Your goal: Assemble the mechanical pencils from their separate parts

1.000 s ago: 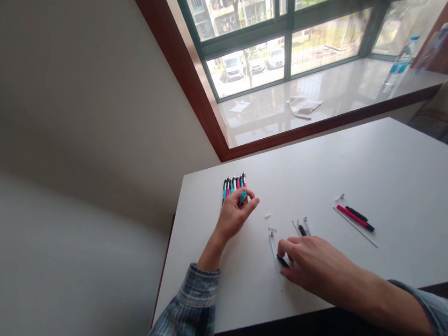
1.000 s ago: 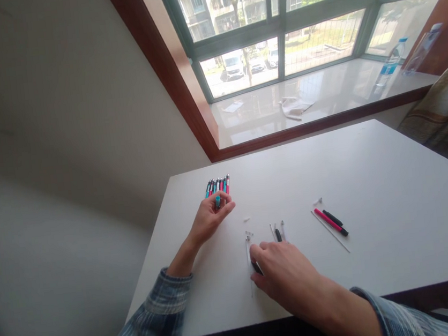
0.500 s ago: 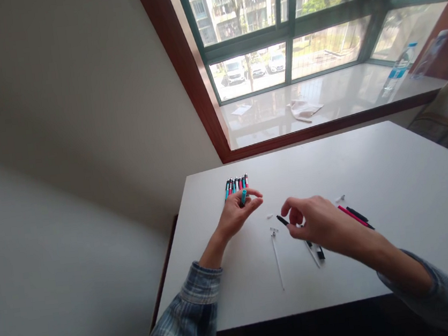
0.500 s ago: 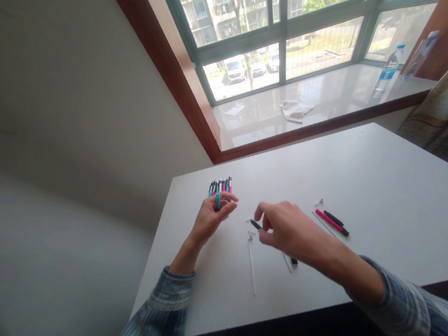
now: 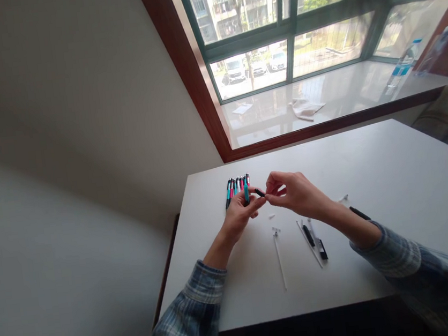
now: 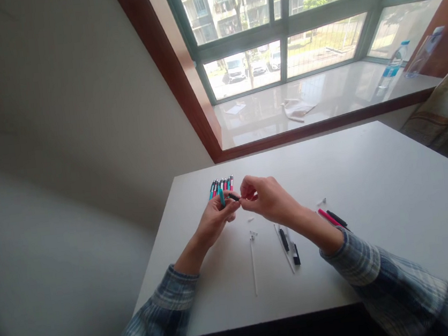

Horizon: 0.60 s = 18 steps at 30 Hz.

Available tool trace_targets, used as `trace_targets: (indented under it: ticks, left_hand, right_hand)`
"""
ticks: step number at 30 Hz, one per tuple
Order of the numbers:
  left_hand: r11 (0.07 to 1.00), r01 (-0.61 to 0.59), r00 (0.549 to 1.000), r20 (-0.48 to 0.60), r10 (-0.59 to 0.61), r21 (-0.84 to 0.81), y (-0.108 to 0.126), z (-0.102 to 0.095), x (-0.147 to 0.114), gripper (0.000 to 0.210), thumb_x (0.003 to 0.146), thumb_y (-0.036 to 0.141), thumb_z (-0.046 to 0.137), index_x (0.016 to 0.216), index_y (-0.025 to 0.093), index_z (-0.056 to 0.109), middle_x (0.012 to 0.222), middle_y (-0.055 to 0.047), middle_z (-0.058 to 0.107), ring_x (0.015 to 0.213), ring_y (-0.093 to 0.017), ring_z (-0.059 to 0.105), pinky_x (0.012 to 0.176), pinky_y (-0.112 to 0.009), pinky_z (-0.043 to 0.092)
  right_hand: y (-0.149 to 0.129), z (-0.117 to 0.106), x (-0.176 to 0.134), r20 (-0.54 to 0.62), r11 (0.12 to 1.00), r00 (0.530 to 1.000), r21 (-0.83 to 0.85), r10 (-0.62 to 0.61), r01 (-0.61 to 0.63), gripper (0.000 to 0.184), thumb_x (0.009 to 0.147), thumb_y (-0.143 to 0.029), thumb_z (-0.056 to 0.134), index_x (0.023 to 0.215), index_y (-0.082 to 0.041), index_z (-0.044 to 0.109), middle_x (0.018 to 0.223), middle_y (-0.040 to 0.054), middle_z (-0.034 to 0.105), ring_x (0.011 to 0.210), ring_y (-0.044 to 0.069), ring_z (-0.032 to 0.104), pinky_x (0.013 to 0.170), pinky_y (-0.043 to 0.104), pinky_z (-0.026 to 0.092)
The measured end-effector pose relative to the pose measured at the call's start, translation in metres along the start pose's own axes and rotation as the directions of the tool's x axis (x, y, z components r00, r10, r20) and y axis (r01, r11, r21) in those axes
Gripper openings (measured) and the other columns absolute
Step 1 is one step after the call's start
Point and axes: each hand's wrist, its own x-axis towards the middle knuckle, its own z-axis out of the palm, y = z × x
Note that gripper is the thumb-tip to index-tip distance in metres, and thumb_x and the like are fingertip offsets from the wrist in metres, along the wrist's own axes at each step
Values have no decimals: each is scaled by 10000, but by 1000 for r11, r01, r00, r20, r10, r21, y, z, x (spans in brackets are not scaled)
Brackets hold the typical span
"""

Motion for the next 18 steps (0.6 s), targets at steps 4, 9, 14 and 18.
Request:
trace_targets:
  ticks: [4, 9, 14, 18]
  left_hand:
    - [998, -44, 993, -108, 40, -33, 5, -3, 1, 365, 738, 394, 887, 943, 176, 677, 624, 94, 354, 529, -52, 297, 523, -220, 293]
    - [997, -75, 978, -194, 78, 23, 10, -7, 2, 337, 778, 404, 840, 950, 176, 661, 696, 71, 457, 523, -45, 314, 506, -217, 290]
    - [974, -84, 935, -321, 149, 210, 9, -8, 4, 310, 787, 412, 804, 953, 179, 685, 885, 4, 646, 551, -52, 379, 508, -218, 317]
    - [965, -79, 954, -260, 146, 250, 9, -7, 5, 294, 828, 425, 762, 968, 179, 683, 1087, -57, 725, 562, -56, 395, 494, -219, 307]
  right_hand:
    - [22, -1, 1, 121, 974, 976, -115, -181, 194, 98, 858, -127, 703, 866, -207, 649, 818, -8, 703, 754, 146, 630, 714, 275, 490]
    - [33, -1, -12, 395, 946, 884, -97, -249, 310, 193, 836, -311, 843, 933, -205, 713, 890, 24, 718, 819, 175, 631, 754, 296, 492]
    - [34, 7, -20, 505, 928, 818, -82, -275, 363, 189, 854, -338, 838, 991, -229, 767, 881, 28, 717, 875, 195, 635, 782, 305, 493]
    - [37, 9, -19, 495, 925, 815, -56, -301, 376, 65, 910, -280, 780, 885, -220, 777, 836, 30, 723, 835, 185, 634, 767, 302, 495]
